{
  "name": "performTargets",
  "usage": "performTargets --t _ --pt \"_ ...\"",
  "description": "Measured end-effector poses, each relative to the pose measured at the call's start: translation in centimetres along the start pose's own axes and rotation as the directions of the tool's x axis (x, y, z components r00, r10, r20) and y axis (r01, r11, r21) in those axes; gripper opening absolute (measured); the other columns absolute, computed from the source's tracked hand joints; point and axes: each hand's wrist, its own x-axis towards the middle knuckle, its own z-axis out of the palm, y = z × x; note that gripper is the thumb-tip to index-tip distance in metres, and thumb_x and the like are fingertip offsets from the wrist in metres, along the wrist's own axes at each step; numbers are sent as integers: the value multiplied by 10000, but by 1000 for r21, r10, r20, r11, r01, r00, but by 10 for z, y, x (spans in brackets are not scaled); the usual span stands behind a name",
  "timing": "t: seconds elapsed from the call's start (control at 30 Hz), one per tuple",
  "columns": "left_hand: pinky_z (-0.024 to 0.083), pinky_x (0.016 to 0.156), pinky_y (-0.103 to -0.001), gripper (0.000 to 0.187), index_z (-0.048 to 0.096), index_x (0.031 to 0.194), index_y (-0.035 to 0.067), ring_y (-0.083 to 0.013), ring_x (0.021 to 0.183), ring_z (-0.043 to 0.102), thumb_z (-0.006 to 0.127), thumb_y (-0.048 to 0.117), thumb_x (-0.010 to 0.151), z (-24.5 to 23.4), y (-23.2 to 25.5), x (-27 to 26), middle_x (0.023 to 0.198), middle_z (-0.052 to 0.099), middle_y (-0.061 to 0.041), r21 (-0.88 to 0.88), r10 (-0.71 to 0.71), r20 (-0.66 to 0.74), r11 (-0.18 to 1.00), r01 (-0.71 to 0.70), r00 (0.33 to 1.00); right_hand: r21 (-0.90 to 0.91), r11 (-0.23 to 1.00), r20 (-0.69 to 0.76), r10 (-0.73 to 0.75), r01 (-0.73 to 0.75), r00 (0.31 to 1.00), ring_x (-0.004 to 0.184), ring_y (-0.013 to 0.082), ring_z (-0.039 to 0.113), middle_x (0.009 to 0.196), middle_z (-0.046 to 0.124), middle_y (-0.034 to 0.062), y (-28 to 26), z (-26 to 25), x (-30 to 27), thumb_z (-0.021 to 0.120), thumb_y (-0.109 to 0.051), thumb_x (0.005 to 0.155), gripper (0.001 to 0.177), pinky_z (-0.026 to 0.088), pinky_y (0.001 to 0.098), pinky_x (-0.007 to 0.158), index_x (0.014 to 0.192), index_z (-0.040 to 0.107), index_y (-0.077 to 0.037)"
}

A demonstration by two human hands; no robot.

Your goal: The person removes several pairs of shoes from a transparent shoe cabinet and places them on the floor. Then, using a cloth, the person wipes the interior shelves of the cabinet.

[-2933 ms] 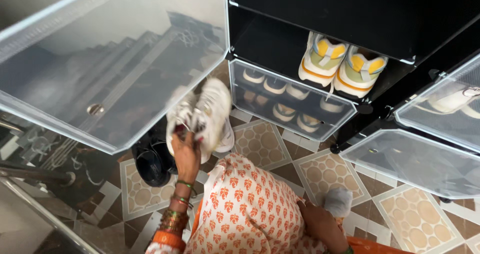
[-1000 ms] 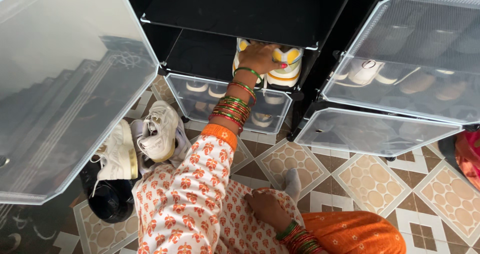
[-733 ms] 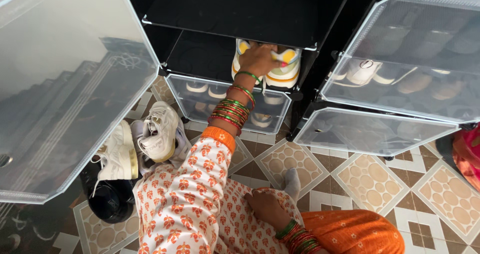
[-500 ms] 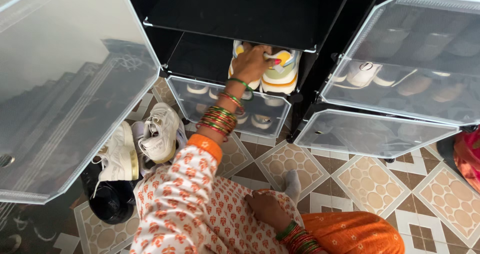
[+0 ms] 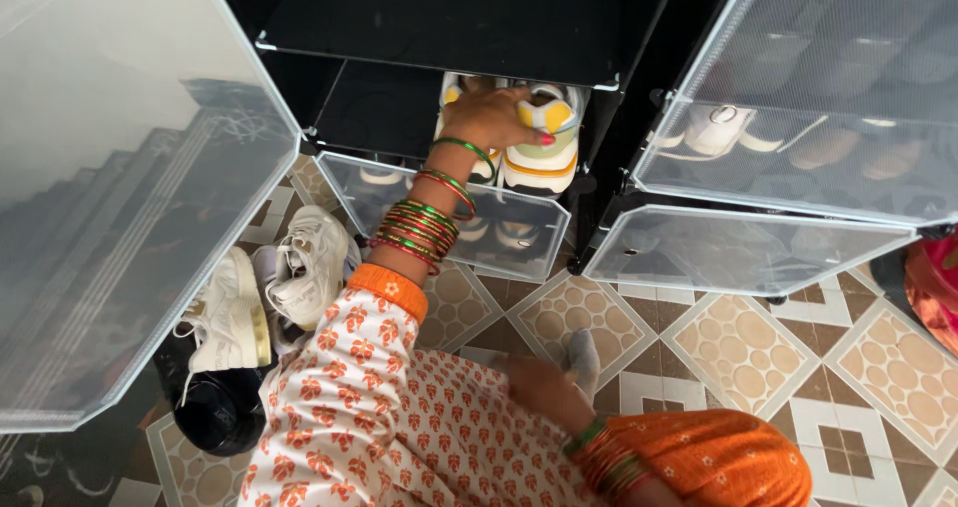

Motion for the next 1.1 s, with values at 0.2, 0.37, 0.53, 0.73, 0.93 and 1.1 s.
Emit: performTargets --t 0.2,0.37,0.53,0.73,0.93,1.1 --pt "594 704 -341 699 608 1397 250 -177 666 734 744 572 791 -3 -1 8 1043 785 -58 -261 -20 170 963 65 985 337 918 -198 285 -208 938 1016 262 743 1225 708 87 22 -92 25 729 -144 797 611 633 369 866 1379 544 -166" --pt "591 512 -273 595 600 1383 192 -155 540 716 733 443 860 -6 -2 10 883 744 -51 -387 4 189 919 71 982 295 955 -472 166 -22 866 1111 391 672 1371 568 203 53 -119 48 768 -119 787 755 583 435 918 1470 446 -156" --pt "617 597 -345 556 629 1346 214 -172 607 712 737 398 833 0 -6 5 747 744 -71 -469 -88 133 872 141 987 278 959 -537 110 53 836 1242 440 584 1433 517 220 69 -117 63 796 -112 758 965 529 471 979 1575 297 -224" --pt "518 938 -478 386 750 1163 155 -378 1239 544 776 415 879 26 -15 3 1158 665 -202 -411 28 -327 896 -169 944 329 944 -545 161 33 823 1279 447 546 1435 475 240 79 -113 76 812 -113 743 1095 507 468 1012 1622 174 -253" --pt "506 944 -513 317 690 1159 128 -397 1290 523 707 335 920 27 -8 -16 1124 692 -195 -472 -17 -328 869 -149 945 363 931 -536 178 35 825 1319 465 513 1467 426 265 95 -108 85 806 -87 750 1110 483 468 1059 1637 163 -269" --pt "520 925 -493 324 674 1179 121 -389 1212 566 727 276 900 19 -2 -37 1102 671 -219 -482 -1 -415 848 -219 910 357 934 -534 192 14 824 1349 475 477 1514 376 278 109 -98 92 816 -88 731 1108 475 461 1057 1624 184 -269"
